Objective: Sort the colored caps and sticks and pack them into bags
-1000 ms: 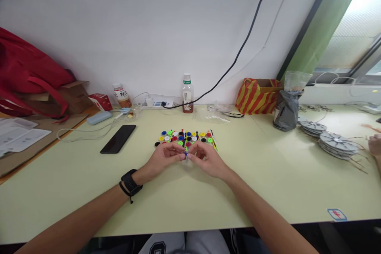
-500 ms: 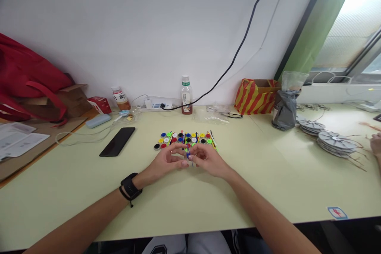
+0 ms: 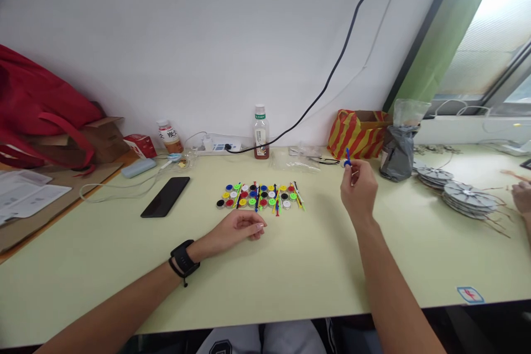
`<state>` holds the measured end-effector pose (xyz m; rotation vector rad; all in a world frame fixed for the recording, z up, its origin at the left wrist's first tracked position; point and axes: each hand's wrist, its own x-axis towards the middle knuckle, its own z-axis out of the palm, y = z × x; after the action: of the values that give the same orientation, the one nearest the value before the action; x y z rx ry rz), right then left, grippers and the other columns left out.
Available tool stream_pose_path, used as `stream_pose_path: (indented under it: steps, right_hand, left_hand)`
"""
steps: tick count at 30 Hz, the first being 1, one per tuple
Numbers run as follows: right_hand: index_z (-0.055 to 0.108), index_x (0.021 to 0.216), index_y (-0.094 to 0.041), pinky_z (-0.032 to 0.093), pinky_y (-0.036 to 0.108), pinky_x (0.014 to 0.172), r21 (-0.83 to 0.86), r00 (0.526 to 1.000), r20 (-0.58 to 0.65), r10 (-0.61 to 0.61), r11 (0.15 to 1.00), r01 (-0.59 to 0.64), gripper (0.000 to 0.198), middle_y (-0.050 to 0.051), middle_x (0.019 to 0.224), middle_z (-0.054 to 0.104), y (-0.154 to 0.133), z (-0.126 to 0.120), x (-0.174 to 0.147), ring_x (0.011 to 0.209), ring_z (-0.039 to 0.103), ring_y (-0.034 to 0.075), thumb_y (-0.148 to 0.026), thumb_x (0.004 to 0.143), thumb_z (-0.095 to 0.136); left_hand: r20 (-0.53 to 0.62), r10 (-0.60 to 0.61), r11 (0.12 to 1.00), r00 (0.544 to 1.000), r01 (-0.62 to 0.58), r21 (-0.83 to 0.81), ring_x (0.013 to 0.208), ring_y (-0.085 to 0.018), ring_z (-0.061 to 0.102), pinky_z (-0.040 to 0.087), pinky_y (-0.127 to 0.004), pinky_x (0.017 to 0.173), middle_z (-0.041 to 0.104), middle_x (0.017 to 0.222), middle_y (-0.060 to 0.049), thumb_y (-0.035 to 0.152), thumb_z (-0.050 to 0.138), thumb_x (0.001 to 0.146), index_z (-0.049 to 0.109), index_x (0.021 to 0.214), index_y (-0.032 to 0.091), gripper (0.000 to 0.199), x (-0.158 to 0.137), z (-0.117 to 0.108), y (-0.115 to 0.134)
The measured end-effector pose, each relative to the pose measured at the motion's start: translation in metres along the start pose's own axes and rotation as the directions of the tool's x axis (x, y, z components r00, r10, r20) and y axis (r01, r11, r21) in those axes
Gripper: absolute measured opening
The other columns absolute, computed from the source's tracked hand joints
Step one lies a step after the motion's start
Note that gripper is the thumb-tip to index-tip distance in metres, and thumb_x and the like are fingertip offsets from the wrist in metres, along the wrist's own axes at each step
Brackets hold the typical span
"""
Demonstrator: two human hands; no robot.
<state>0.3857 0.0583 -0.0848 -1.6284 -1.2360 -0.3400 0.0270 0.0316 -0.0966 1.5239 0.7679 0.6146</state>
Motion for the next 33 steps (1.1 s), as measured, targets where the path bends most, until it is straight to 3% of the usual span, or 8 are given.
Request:
stream_pose_path:
  steps: [2, 4, 10, 13, 16, 19, 26, 33]
  right_hand:
    - [0.065, 0.093, -0.018, 0.044, 0.032, 0.067, -0.201, 0.941, 0.319, 0.108, 0.979, -0.044, 0.017, 0.01, 0.084, 0.067, 0.021, 0.006, -0.001, 0.071, 0.059, 0.02, -0.026, 0.095, 0.049]
    - [0.063, 0.073, -0.019, 0.041, 0.031, 0.062, -0.262, 0.876, 0.456, 0.159, 0.964, -0.038, 0.012, 0.008, 0.071, 0.065, 0.034, 0.014, -0.006, 0.065, 0.059, 0.02, -0.018, 0.084, 0.059]
    - [0.066, 0.076, -0.02, 0.039, 0.032, 0.063, -0.334, 0.866, 0.461, 0.193, 0.942, -0.033, 0.003, 0.011, 0.083, 0.069, 0.036, 0.022, -0.013, 0.073, 0.062, 0.022, -0.022, 0.079, 0.065]
    - [0.066, 0.081, -0.02, 0.041, 0.032, 0.065, -0.214, 0.868, 0.483, 0.117, 0.977, -0.012, 0.016, 0.009, 0.088, 0.071, 0.017, 0.023, -0.014, 0.075, 0.062, 0.022, -0.034, 0.086, 0.061]
    - [0.065, 0.074, -0.021, 0.042, 0.031, 0.064, 0.045, 0.736, 0.675, -0.053, 0.998, 0.031, 0.031, 0.006, 0.076, 0.071, -0.009, 0.026, -0.022, 0.068, 0.06, 0.019, -0.046, 0.09, 0.058]
    - [0.064, 0.067, -0.021, 0.038, 0.029, 0.059, 0.073, 0.636, 0.767, -0.081, 0.997, 0.038, 0.037, 0.005, 0.07, 0.07, -0.03, 0.028, -0.033, 0.063, 0.058, 0.018, -0.051, 0.088, 0.06]
    - [0.064, 0.065, -0.021, 0.037, 0.028, 0.057, 0.031, 0.633, 0.773, -0.032, 0.999, 0.013, 0.025, 0.004, 0.067, 0.07, -0.034, 0.032, -0.04, 0.061, 0.058, 0.017, -0.039, 0.082, 0.062]
    - [0.063, 0.064, -0.021, 0.038, 0.03, 0.058, 0.015, 0.695, 0.719, -0.001, 1.0, -0.014, 0.026, 0.006, 0.069, 0.071, -0.032, 0.03, -0.034, 0.061, 0.058, 0.018, -0.037, 0.083, 0.058]
  left_hand:
    - [-0.006, 0.002, 1.0, 1.0, -0.002, -0.003, 0.077, -0.016, 0.069, 0.056, -0.029, 0.076, 0.074, 0.087, -0.009, 0.047, 0.075, 0.087, 0.076, 0.096, 0.014, 0.034, 0.0, 0.001, 0.0]
    - [-0.007, -0.001, 1.0, 1.0, 0.001, -0.005, 0.077, -0.016, 0.068, 0.056, -0.029, 0.076, 0.074, 0.087, -0.008, 0.047, 0.076, 0.086, 0.076, 0.095, 0.014, 0.034, 0.0, 0.002, 0.001]
    - [-0.003, 0.0, 1.0, 1.0, 0.0, -0.004, 0.08, -0.017, 0.069, 0.056, -0.03, 0.077, 0.073, 0.087, -0.008, 0.047, 0.076, 0.086, 0.075, 0.094, 0.014, 0.034, 0.0, 0.002, 0.004]
    - [0.012, 0.002, 1.0, 1.0, -0.002, 0.0, 0.08, -0.017, 0.068, 0.056, -0.029, 0.077, 0.073, 0.086, -0.008, 0.046, 0.076, 0.087, 0.075, 0.095, 0.014, 0.032, 0.0, 0.002, 0.004]
    - [0.021, 0.005, 1.0, 1.0, -0.005, 0.004, 0.08, -0.017, 0.068, 0.055, -0.029, 0.076, 0.072, 0.085, -0.007, 0.045, 0.075, 0.087, 0.075, 0.095, 0.015, 0.032, 0.0, 0.001, 0.003]
    - [0.017, 0.004, 1.0, 1.0, -0.004, 0.003, 0.08, -0.017, 0.068, 0.056, -0.03, 0.077, 0.073, 0.086, -0.008, 0.045, 0.075, 0.088, 0.076, 0.095, 0.015, 0.031, 0.0, 0.001, 0.002]
    - [0.021, 0.011, 1.0, 1.0, -0.011, 0.007, 0.081, -0.018, 0.069, 0.056, -0.03, 0.077, 0.073, 0.086, -0.008, 0.046, 0.074, 0.088, 0.076, 0.095, 0.015, 0.032, -0.001, 0.001, 0.002]
    - [0.024, 0.009, 1.0, 1.0, -0.01, 0.018, 0.081, -0.018, 0.069, 0.057, -0.031, 0.078, 0.073, 0.086, -0.008, 0.046, 0.075, 0.087, 0.075, 0.095, 0.015, 0.033, 0.0, 0.0, 0.003]
